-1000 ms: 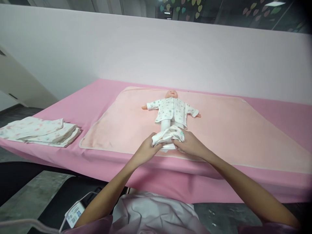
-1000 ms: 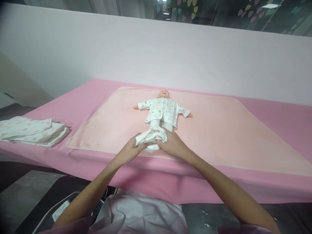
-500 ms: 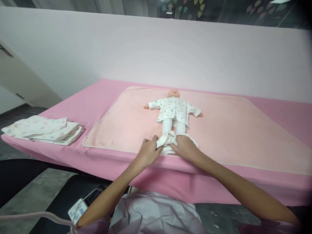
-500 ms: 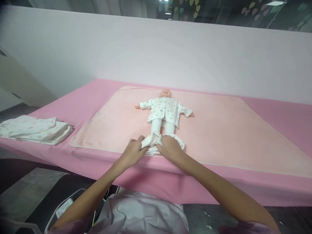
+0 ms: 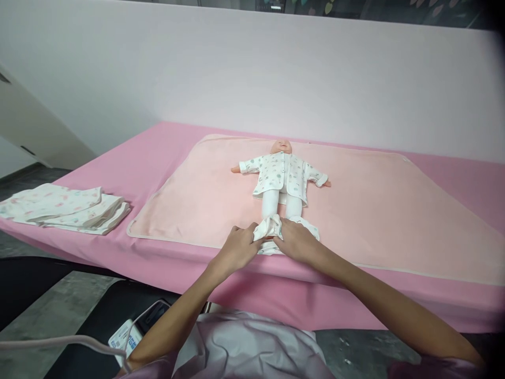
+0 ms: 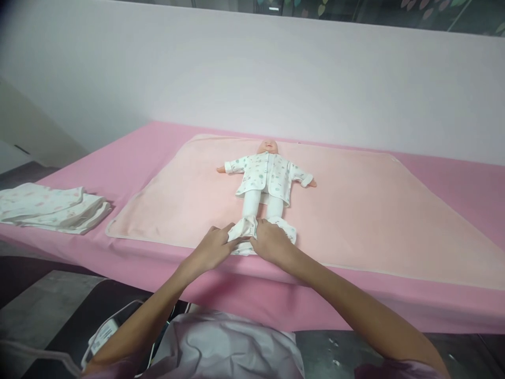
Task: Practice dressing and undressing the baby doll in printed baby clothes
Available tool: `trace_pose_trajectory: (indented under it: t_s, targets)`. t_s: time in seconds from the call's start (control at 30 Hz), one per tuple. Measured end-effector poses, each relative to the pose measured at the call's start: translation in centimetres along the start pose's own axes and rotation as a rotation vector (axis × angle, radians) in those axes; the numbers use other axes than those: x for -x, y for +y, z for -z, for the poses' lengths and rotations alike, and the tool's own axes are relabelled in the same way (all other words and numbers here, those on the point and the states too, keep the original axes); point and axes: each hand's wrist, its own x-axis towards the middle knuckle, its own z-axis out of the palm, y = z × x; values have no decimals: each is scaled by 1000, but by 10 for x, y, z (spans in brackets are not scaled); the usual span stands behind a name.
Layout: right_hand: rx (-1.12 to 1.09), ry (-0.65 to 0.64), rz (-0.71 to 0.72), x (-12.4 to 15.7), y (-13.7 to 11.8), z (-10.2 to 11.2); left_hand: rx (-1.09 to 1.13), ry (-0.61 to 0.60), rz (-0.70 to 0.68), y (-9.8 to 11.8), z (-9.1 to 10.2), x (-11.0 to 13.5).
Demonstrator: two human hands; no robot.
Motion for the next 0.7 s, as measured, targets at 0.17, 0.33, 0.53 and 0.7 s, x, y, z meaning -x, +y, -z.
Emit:
trace_pose_trajectory:
  t_s: [0.17, 0.33, 0.53, 0.7]
  targets:
    - [-173, 165, 220, -10, 19, 20, 339, 95, -205, -15, 8, -24]
    - [-327, 88, 333, -34, 42, 57, 365, 165, -340, -18, 31, -55]
    - [-639, -61, 257, -56, 84, 72, 241, -20, -271, -29, 63, -74]
    - [-1023, -125, 163, -64, 105, 60, 130, -223, -413, -5, 81, -94]
